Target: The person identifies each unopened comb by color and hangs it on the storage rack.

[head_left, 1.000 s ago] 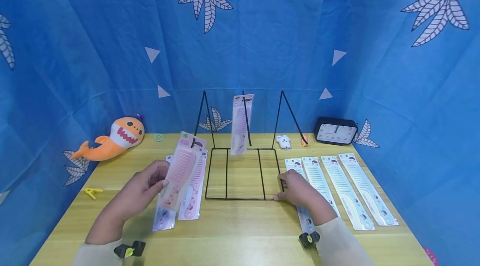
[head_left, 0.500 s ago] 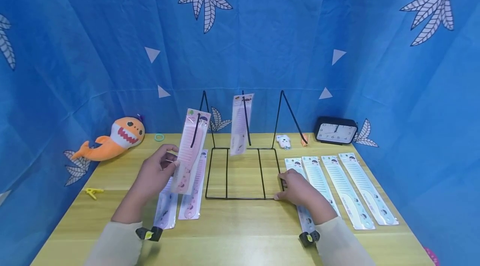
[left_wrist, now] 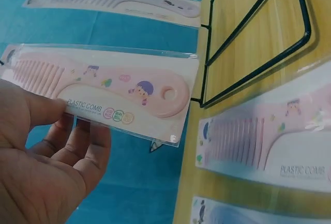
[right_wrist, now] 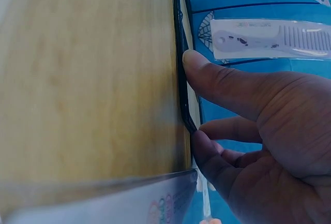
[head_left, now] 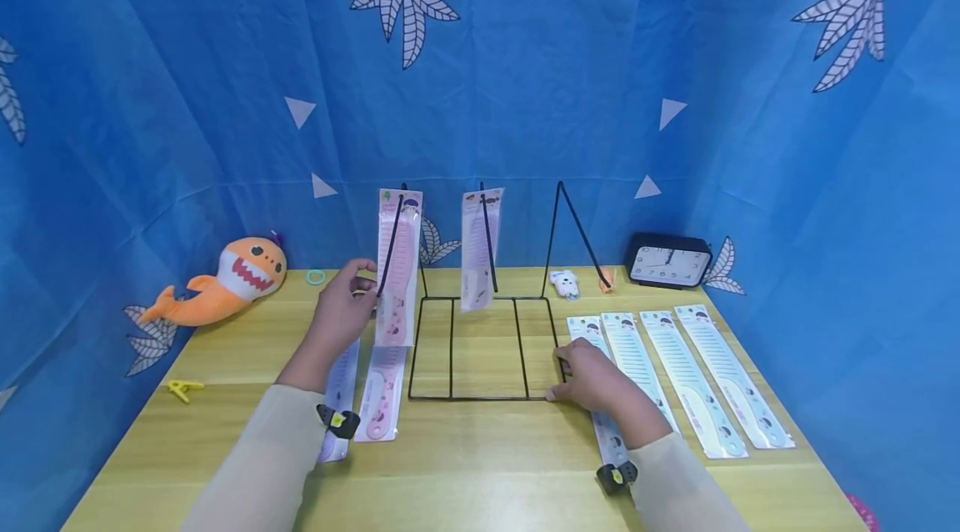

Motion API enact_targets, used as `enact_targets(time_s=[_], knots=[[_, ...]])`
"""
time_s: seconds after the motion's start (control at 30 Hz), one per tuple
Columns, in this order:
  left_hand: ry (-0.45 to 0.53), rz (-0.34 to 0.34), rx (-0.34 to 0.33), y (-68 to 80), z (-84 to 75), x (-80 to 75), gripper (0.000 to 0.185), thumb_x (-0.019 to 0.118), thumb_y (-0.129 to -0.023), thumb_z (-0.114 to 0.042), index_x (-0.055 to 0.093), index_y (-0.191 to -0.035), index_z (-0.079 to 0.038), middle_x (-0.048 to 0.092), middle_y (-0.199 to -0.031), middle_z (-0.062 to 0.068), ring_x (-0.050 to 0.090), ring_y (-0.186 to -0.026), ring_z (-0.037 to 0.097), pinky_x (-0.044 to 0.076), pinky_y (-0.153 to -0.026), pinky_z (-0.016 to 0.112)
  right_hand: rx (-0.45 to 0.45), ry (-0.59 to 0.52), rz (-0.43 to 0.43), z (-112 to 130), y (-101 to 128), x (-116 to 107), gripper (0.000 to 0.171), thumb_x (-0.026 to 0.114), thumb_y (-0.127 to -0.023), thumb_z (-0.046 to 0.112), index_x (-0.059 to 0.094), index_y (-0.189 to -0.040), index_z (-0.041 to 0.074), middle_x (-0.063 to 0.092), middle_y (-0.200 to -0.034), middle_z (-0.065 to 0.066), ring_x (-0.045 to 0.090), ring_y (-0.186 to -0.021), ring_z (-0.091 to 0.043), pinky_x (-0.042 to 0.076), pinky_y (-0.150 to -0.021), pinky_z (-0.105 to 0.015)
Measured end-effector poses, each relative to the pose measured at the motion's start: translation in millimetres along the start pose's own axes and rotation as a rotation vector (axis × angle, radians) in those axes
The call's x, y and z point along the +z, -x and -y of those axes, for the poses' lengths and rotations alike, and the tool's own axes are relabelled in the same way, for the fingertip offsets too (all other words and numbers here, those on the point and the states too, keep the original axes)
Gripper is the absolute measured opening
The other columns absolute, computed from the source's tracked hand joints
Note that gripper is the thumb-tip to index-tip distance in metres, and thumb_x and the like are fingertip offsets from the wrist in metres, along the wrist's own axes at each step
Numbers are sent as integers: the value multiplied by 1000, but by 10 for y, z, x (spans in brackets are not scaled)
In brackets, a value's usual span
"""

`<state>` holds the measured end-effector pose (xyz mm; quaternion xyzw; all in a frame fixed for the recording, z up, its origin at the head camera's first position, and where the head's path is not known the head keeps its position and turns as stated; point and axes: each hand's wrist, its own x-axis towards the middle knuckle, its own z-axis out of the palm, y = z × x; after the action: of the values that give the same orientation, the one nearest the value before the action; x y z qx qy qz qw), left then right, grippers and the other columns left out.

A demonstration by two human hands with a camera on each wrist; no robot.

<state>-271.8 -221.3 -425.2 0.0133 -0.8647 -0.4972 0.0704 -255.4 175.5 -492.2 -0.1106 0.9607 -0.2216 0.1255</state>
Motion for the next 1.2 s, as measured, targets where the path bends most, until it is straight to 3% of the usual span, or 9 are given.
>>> enact_targets(time_s=[0.37,0.7,0.83,0.93,1.03,1.2], knots=[[54,-37,-77,-262,90,210,30,49,-115,-7,53,-144,-11,65,-133,21,69,-121,38,64,-105,51,13,8,-1,-16,-6,37,79,93,-89,31,60,-153,-2,61,-142,-24,63,-130,-36,53,-117,-56],[142,-30,-58,-404,170,330,38,54,-114,-13,50,-152,-8,66,-134,23,71,-126,42,62,-110,51,-11,22,-9,-28,15,41,78,93,-89,30,61,-151,-3,62,-139,-25,64,-128,-36,54,-116,-56],[115,-16,-26,-429,158,359,41,54,-115,-17,48,-154,-7,64,-144,25,69,-130,44,58,-114,54,-14,24,-10,-21,4,28,77,93,-89,29,61,-151,-3,62,-137,-23,64,-124,-34,54,-115,-56],[62,-12,-13,-431,134,364,35,54,-116,-23,53,-147,-6,64,-147,25,67,-132,44,56,-115,59,-17,26,-12,-12,-5,17,77,93,-89,29,61,-151,-3,62,-138,-24,64,-126,-35,54,-116,-57],[35,-13,-35,-430,118,371,28,54,-116,-26,56,-138,-8,65,-146,22,67,-132,43,55,-114,61,-19,33,-12,-2,-5,11,77,93,-89,28,61,-150,-4,62,-139,-25,63,-128,-36,53,-116,-57],[39,-11,-67,-430,130,382,29,53,-116,-26,56,-139,-9,64,-148,21,66,-134,42,54,-116,60,-18,37,-8,2,-4,12,77,93,-89,28,61,-151,-5,61,-140,-26,63,-129,-37,53,-117,-57]])
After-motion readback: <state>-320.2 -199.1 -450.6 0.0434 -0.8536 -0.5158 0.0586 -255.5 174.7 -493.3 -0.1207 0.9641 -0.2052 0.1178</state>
